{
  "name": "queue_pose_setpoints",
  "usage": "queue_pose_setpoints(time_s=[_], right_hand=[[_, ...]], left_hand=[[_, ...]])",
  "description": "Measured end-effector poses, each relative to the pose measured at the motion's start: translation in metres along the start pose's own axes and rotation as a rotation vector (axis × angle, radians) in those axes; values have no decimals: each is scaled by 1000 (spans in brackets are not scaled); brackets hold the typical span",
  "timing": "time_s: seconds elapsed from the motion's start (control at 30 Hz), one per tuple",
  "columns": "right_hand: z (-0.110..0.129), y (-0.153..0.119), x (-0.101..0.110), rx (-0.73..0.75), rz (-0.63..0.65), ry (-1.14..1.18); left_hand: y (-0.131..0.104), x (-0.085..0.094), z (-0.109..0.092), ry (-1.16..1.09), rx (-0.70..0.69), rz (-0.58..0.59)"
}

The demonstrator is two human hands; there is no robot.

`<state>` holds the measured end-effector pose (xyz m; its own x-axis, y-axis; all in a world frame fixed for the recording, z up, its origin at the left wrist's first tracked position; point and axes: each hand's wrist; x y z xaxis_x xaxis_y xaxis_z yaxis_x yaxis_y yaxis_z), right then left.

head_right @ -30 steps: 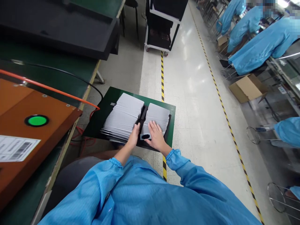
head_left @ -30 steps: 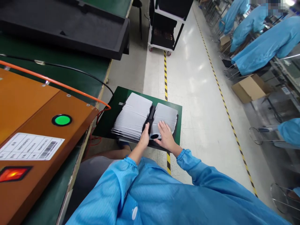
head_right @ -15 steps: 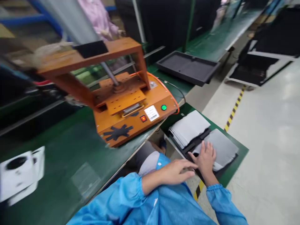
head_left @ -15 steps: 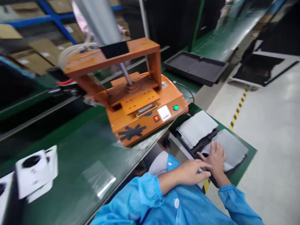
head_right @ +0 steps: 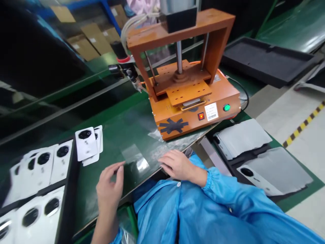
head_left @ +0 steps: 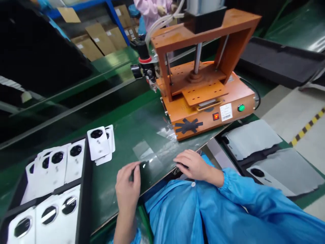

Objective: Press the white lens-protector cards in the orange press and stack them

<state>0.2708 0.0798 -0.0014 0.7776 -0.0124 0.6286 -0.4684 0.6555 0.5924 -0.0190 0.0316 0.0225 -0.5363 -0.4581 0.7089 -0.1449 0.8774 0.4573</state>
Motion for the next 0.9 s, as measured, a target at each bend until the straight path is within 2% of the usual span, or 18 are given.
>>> queue_pose_setpoints(time_s=[0.07,0.17,0.27,0.37,0.47,0.6,0.7,0.8,0.9], right_hand=[[3,32,-16,41,92,-8],[5,82,-40,46,197,-67],[9,123,-59,55,237,-88],[16,144,-68,119,295,-108],[19,148,-71,237,362,-248],[15,145,-73,414,383,-394],[14,136,-67,466,373,-397],[20,116,-49,436,284,-331],[25,89,-30,222,65,-68]], left_hand=[[15,-5,17,43,24,3],[31,-20,32,136,26,68],[35,-30,39,173,40,84],[30,-33,41,141,46,38],[28,-33,41,98,46,16],[32,-32,37,92,52,17],[34,-25,31,119,44,98],[34,-12,22,99,41,248],[42,2,15,66,73,348]])
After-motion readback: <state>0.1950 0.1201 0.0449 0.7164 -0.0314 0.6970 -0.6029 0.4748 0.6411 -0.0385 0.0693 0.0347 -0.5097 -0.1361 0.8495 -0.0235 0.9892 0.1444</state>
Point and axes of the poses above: each hand's wrist, its own y-axis towards the middle knuckle, its own x-axis out of the back of the hand, z = x × y, and after that the axes turned 5 degrees about -z, right-handed
